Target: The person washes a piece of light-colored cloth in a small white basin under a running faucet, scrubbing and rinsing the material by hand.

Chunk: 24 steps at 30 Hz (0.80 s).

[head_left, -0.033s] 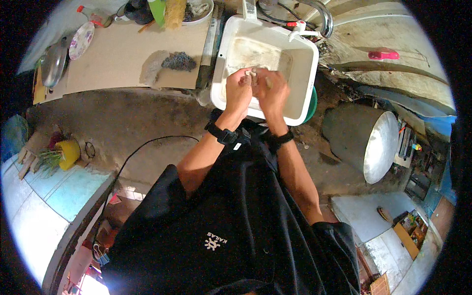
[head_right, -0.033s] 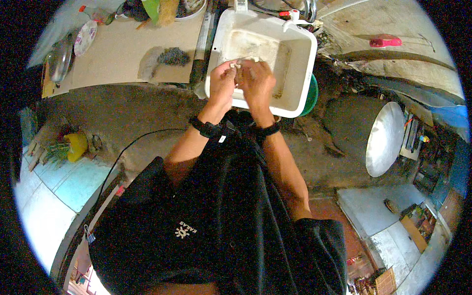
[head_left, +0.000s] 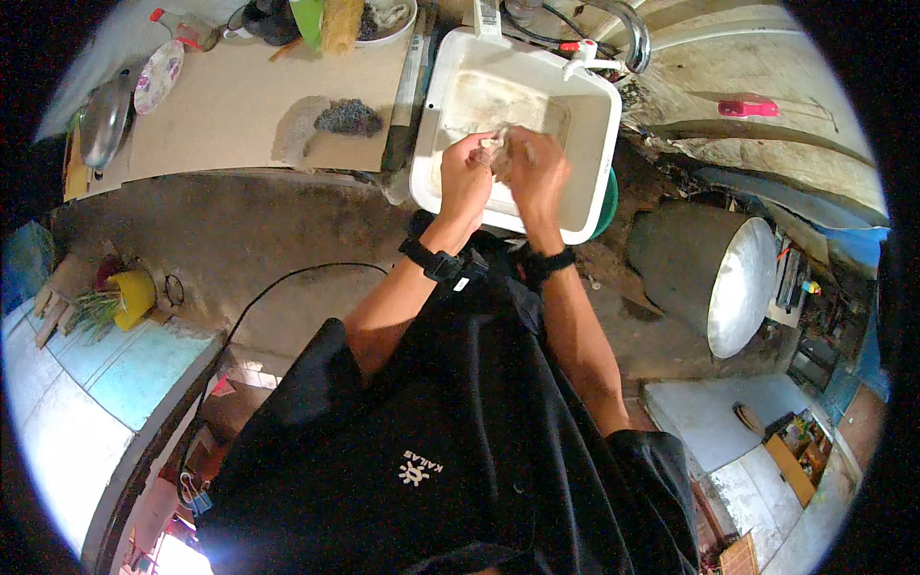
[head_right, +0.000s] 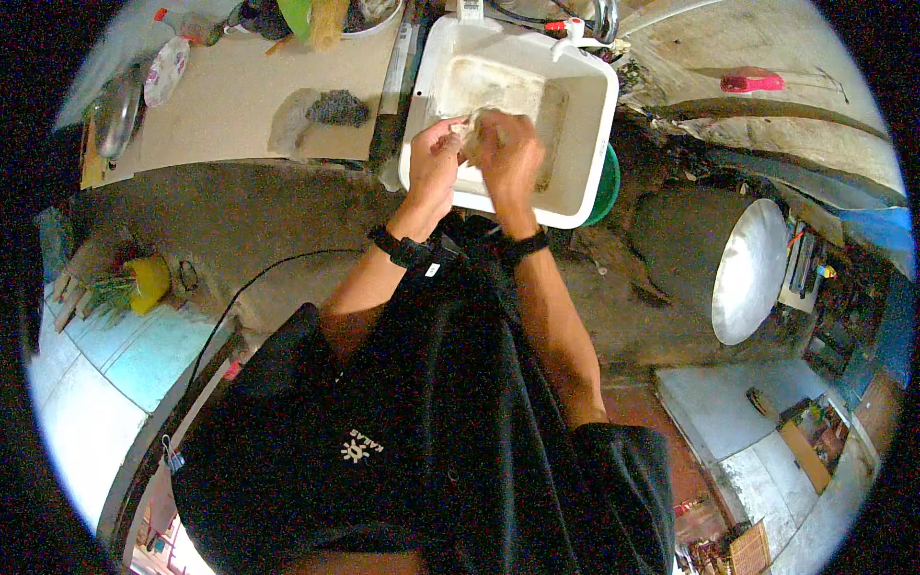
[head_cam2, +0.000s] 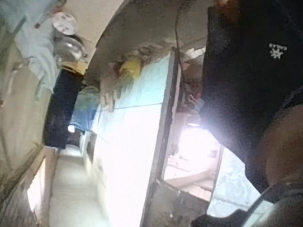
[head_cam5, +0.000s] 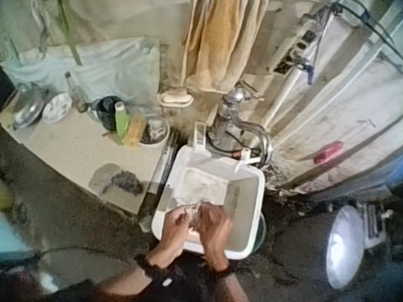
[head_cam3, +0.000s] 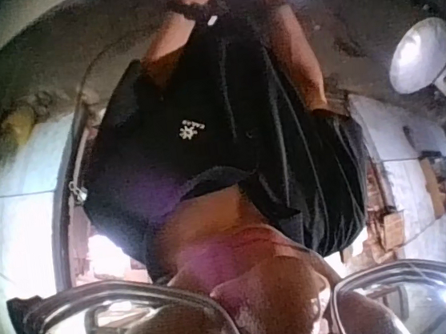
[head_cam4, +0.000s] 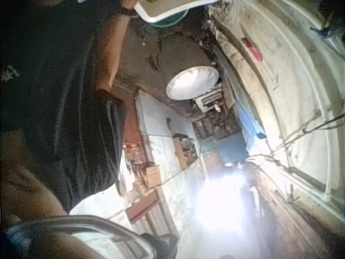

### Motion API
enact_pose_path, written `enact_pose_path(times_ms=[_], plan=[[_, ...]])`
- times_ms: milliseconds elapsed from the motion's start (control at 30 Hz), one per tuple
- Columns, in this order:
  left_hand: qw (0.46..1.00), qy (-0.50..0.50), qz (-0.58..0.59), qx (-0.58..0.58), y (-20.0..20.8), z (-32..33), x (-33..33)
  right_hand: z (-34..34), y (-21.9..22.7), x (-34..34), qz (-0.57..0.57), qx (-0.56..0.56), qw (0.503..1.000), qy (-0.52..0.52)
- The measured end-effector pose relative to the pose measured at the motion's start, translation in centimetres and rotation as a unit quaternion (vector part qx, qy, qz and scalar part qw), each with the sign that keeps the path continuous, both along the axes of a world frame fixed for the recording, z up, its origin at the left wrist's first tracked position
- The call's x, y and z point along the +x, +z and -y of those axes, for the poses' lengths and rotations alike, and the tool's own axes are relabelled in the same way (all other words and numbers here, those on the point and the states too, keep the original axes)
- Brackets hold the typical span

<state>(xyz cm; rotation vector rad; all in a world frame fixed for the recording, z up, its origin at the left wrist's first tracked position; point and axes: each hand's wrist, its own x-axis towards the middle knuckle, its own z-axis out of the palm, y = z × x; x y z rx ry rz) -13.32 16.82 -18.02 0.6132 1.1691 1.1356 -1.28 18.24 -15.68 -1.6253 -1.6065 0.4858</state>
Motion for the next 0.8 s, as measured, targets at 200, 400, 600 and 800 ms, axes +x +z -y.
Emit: enact_pose_path(times_ms=[200,400,600,800], plan=[[0.998,0.021,0.049,-0.019,1.7,-0.6,-0.5,0.5,2.4,0.7,0.000,0.012,0.999,-0.032],[0.978,-0.035,0.193,-0.077,0.5,-0.1,-3.6,0.5,4.2,-0.7,-0.052,-0.027,0.997,-0.055],[0.972,-0.140,0.180,-0.059,1.3,-0.2,-4.7,1.4,4.0,0.3,-0.009,-0.008,1.000,-0.003],[0.983,-0.174,0.055,-0.002,1.3,-1.1,-4.7,2.1,5.5,0.5,-0.002,-0.023,0.992,0.126]])
